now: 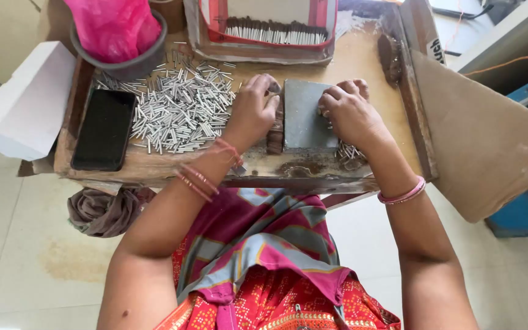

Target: The person sits on the floor and assembles small metal pins by hand. They pick up a pin and a small component, fit them together, and place the finished assembly onto a metal block on the table.

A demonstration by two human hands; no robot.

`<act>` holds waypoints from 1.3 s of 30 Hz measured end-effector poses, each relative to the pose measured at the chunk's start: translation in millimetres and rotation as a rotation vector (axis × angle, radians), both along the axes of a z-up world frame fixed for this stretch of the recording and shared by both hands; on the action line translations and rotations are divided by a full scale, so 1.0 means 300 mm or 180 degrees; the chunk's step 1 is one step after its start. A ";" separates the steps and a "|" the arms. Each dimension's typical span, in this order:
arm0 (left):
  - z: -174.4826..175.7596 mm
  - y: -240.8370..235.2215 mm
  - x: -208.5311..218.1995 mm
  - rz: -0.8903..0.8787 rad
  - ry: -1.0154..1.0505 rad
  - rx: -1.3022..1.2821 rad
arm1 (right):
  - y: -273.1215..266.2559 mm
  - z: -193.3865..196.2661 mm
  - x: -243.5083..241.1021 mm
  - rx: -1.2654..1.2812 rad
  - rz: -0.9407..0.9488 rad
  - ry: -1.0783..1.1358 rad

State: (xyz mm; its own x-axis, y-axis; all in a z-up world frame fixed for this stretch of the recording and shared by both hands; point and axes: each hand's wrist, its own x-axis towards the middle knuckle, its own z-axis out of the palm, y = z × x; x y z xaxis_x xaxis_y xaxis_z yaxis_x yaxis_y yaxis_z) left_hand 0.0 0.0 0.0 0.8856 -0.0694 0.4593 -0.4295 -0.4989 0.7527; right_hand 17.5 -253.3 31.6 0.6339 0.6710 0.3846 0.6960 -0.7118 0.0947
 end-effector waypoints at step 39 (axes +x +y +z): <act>-0.200 -0.128 -0.033 -0.0380 0.0598 -0.2473 | 0.293 -0.101 -0.355 0.1591 0.0177 -0.0135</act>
State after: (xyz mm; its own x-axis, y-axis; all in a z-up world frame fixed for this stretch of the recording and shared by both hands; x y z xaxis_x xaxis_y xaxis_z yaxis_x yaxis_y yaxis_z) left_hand -10.0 -38.5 -59.9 0.9595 0.1095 0.2594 -0.2787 0.2379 0.9304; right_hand -89.1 -165.5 1.2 0.5793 0.4305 0.6922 0.7371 -0.6392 -0.2193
